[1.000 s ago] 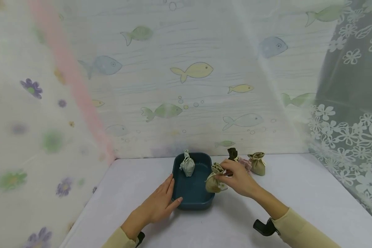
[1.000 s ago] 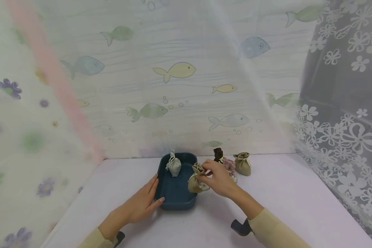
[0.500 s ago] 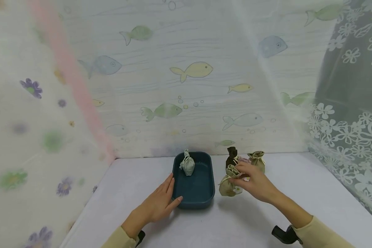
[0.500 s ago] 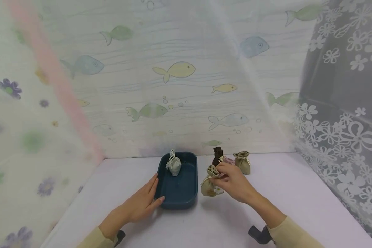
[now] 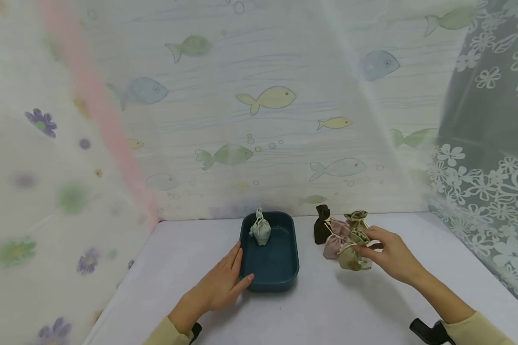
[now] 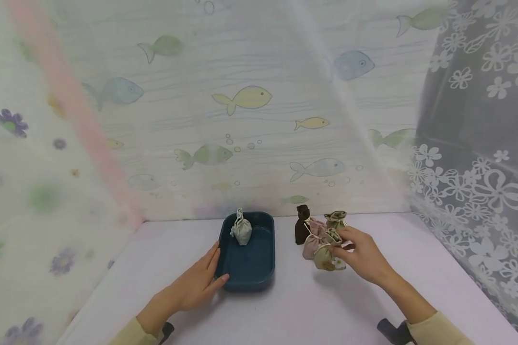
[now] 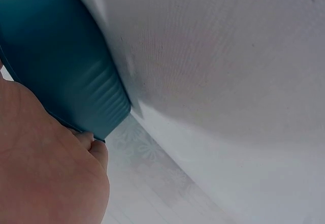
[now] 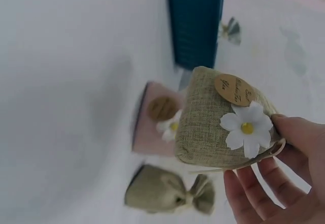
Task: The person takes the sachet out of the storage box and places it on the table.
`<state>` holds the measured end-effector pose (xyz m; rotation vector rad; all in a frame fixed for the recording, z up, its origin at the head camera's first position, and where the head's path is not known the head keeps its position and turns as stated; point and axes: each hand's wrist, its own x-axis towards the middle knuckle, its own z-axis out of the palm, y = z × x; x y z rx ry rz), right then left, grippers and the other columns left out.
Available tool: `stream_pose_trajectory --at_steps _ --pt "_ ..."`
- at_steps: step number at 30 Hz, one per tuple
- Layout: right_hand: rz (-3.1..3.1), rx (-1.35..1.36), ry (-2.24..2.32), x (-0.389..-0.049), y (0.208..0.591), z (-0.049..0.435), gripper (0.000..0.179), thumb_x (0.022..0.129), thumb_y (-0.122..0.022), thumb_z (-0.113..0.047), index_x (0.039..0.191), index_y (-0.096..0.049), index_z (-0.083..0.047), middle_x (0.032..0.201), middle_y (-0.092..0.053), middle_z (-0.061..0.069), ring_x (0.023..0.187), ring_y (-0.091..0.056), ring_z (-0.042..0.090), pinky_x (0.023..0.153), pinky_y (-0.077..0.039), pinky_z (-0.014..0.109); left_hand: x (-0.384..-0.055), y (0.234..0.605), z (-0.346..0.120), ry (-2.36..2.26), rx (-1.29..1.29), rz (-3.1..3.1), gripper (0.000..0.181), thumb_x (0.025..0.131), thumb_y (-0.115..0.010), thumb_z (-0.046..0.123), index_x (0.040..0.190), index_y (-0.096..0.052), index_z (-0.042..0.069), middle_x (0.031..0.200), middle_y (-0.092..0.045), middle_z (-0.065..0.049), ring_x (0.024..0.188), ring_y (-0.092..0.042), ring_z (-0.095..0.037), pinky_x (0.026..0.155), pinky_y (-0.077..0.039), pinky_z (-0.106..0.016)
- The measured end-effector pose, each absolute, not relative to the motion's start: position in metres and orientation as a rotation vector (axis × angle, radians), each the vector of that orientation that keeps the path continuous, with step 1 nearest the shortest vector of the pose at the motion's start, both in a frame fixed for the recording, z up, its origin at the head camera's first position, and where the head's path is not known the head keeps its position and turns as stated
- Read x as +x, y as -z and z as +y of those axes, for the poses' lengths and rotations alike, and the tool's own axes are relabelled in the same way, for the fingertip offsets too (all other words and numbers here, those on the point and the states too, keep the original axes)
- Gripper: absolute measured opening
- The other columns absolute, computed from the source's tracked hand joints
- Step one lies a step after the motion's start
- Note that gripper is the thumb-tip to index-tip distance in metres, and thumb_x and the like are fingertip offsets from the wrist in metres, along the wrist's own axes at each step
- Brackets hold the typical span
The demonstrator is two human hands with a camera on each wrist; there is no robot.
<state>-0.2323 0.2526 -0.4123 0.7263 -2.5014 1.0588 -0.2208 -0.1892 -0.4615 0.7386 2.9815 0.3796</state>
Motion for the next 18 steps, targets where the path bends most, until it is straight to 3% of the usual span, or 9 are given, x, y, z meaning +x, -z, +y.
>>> stream_pose_trajectory --at_steps 11,18 --pt "-2.569 0.524 -0.974 -0.254 0.429 0.291 0.006 0.092 -0.076 -0.006 0.094 -0.071 -0.009 0.094 -0.065 0.000 0.087 -0.063 0.003 0.069 -0.058 0.023 -0.223 0.464 -0.189 -0.371 0.738 2.980 0.089 0.106 -0.028 0.064 0.162 -0.013 -0.003 0.172 0.002 -0.015 0.157 -0.009 -0.029 0.123 -0.023 -0.049" --pt "-2.640 0.424 -0.942 -0.270 0.436 0.299 0.011 0.093 -0.076 -0.010 0.098 -0.072 -0.001 0.097 -0.068 0.009 0.090 -0.066 0.023 0.069 -0.057 0.025 -0.221 0.462 -0.189 -0.377 0.730 2.988 0.090 0.106 -0.027 0.065 0.162 -0.014 -0.004 0.172 0.000 -0.015 0.157 -0.011 -0.030 0.123 -0.024 -0.049"
